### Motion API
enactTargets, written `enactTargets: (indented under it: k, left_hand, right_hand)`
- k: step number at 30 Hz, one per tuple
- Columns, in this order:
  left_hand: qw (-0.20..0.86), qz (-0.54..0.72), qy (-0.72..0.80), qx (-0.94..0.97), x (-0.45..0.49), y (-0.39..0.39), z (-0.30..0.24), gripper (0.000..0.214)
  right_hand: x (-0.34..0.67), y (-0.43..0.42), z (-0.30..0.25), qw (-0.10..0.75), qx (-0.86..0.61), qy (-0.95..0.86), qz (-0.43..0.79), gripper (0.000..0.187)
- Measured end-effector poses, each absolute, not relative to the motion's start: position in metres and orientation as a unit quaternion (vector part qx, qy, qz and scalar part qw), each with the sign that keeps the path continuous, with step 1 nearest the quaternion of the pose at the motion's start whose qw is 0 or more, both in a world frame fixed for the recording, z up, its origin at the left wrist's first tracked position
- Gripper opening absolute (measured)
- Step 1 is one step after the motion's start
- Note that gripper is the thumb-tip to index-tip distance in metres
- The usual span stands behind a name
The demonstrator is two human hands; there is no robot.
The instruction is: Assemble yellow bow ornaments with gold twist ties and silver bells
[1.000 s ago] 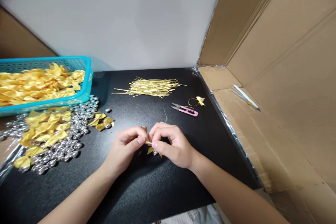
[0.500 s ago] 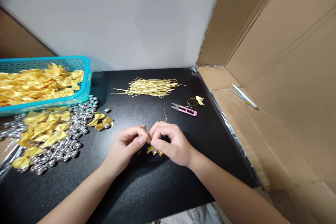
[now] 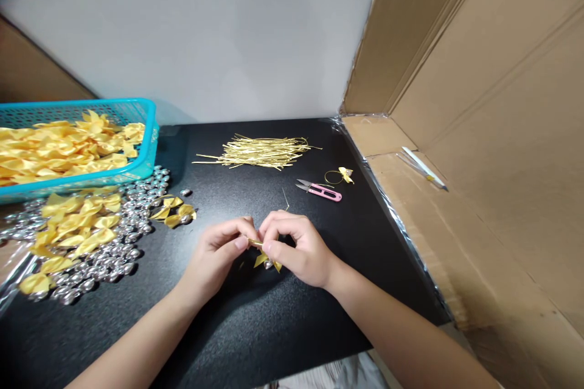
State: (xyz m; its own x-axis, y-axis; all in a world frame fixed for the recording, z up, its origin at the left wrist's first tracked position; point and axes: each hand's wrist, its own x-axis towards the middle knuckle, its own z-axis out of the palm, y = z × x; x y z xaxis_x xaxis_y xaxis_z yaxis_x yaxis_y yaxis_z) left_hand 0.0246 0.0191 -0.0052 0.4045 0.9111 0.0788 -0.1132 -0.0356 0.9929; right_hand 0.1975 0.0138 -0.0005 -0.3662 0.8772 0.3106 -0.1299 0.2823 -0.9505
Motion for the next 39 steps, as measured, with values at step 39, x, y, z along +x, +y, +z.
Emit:
enactTargets:
  k: [39]
  left_hand:
    - [0.33, 0.394, 0.438, 0.738, 0.025, 0.022, 0.007, 0.021]
  right_hand:
    - [0.195, 0.011, 0.004, 0.466, -0.443, -0.733, 0.223, 0.01]
